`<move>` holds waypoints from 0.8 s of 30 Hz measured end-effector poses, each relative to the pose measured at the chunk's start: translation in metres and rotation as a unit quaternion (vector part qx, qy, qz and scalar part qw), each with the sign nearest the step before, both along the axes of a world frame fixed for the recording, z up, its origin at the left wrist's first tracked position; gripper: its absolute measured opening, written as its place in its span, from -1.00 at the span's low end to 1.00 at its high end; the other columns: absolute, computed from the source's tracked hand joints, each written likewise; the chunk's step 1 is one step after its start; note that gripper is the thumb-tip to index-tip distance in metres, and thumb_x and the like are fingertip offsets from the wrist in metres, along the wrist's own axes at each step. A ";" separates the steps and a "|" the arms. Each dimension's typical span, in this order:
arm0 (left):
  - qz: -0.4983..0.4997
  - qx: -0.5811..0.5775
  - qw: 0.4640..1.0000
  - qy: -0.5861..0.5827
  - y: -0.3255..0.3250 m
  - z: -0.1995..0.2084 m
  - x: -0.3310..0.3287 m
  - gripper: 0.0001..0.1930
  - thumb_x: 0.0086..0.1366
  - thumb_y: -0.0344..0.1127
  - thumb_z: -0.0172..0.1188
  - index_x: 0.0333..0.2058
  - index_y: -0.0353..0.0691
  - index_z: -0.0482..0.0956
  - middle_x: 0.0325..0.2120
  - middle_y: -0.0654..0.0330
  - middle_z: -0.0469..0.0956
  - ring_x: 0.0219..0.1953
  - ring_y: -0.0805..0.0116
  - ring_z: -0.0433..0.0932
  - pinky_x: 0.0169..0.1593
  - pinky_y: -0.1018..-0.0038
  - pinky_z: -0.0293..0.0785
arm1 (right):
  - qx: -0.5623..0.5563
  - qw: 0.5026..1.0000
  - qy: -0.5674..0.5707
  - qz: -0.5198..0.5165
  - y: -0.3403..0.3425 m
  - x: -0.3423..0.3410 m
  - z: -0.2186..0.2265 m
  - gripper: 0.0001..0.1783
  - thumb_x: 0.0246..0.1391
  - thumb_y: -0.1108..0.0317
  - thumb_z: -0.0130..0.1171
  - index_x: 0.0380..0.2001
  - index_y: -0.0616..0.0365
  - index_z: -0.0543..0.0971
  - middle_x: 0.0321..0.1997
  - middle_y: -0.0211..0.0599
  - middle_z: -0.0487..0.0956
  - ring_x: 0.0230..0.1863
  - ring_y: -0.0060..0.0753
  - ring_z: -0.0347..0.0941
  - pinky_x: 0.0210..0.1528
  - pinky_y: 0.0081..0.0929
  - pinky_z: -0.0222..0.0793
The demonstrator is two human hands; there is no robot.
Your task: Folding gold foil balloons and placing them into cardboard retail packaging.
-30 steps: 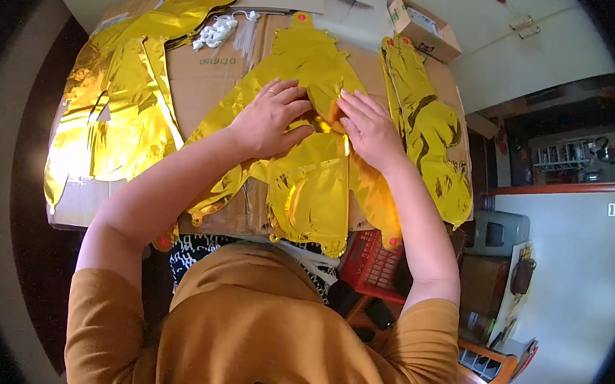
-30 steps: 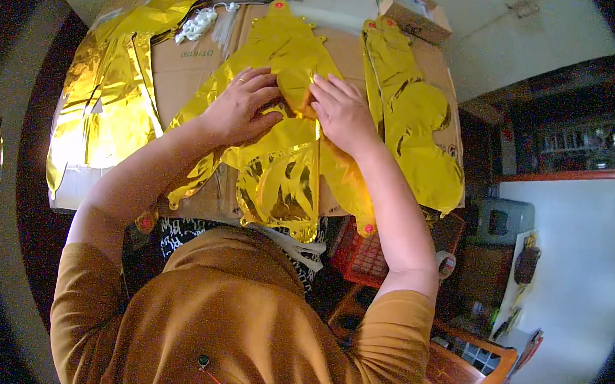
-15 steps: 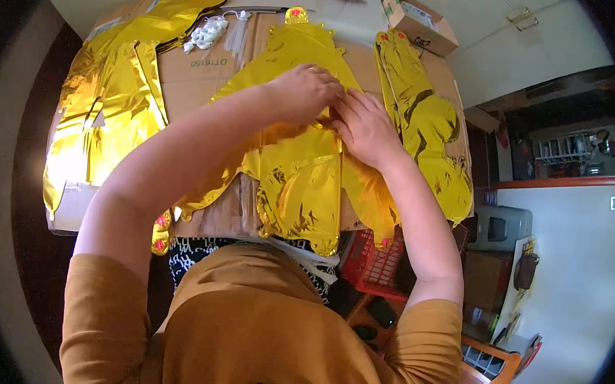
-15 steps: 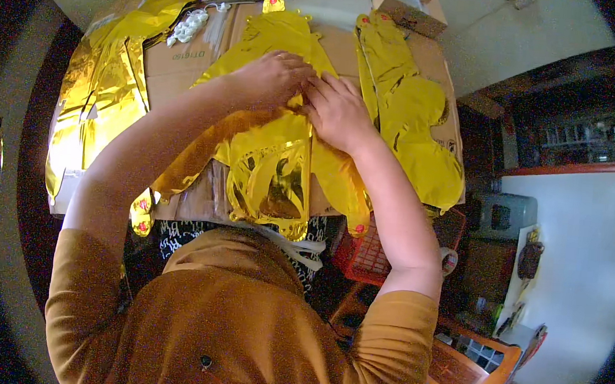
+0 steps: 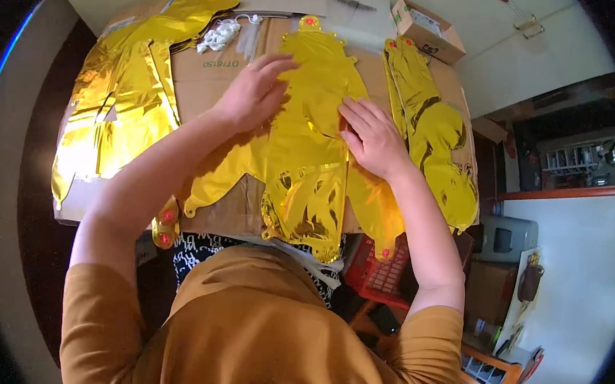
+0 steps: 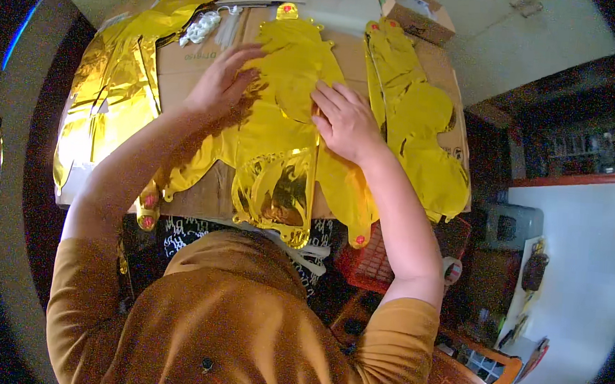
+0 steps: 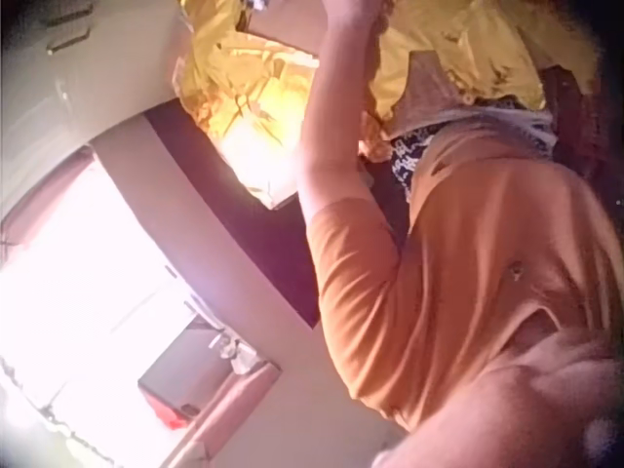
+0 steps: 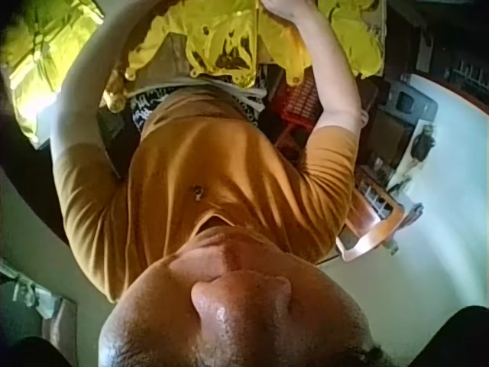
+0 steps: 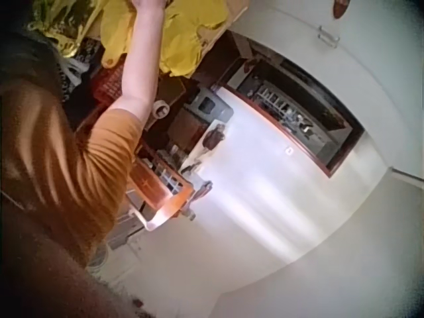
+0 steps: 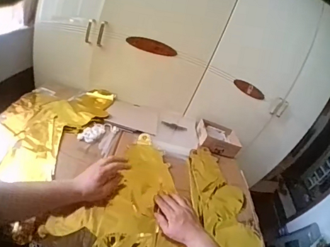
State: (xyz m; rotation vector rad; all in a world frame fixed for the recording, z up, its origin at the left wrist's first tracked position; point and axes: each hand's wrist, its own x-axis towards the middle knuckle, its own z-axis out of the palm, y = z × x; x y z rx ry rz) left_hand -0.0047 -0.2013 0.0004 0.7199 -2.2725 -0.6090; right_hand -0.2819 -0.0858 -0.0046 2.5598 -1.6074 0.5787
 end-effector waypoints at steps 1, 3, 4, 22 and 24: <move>0.017 -0.001 0.999 -0.030 0.009 0.000 0.019 -0.55 0.33 -0.39 0.12 0.19 -0.28 0.40 0.18 -0.10 0.40 0.28 -0.15 0.32 0.34 0.13 0.26 | 0.001 1.000 -0.002 -0.001 0.002 0.001 0.000 -0.50 0.16 0.21 0.20 0.16 0.12 0.51 0.29 -0.22 0.48 0.31 -0.04 0.34 0.31 -0.12 0.27; 0.006 -0.056 0.993 -0.105 0.035 -0.004 0.055 -0.52 0.30 -0.38 0.16 0.18 -0.31 0.39 0.19 -0.12 0.39 0.28 -0.18 0.31 0.35 0.09 0.24 | 0.001 1.000 -0.005 0.004 0.007 0.004 0.002 -0.49 0.16 0.21 0.19 0.17 0.11 0.51 0.30 -0.22 0.47 0.31 -0.03 0.33 0.31 -0.11 0.28; 0.002 -0.082 0.986 -0.144 0.048 -0.004 0.069 -0.51 0.28 -0.37 0.18 0.18 -0.33 0.39 0.19 -0.13 0.39 0.29 -0.19 0.30 0.35 0.07 0.23 | 0.000 1.000 -0.007 0.010 0.009 0.007 0.002 -0.49 0.17 0.21 0.19 0.18 0.11 0.50 0.31 -0.23 0.46 0.31 -0.04 0.33 0.30 -0.11 0.28; 0.085 -0.083 0.968 -0.223 0.113 0.010 0.106 -0.43 0.29 -0.16 0.24 0.23 -0.22 0.39 0.27 -0.03 0.34 0.38 -0.16 0.18 0.43 -0.05 0.01 | 0.029 0.998 0.052 -0.005 0.003 0.016 0.008 -0.48 0.25 0.22 0.10 0.25 0.09 0.45 0.37 -0.28 0.41 0.34 -0.03 0.30 0.34 -0.14 0.26; 0.085 -0.074 0.971 -0.209 0.112 0.010 0.107 -0.45 0.29 -0.16 0.24 0.21 -0.23 0.41 0.25 -0.04 0.36 0.37 -0.16 0.19 0.43 -0.04 0.01 | 0.029 0.998 0.057 -0.006 0.003 0.016 0.008 -0.48 0.25 0.22 0.10 0.26 0.09 0.45 0.37 -0.29 0.41 0.34 -0.03 0.30 0.34 -0.14 0.26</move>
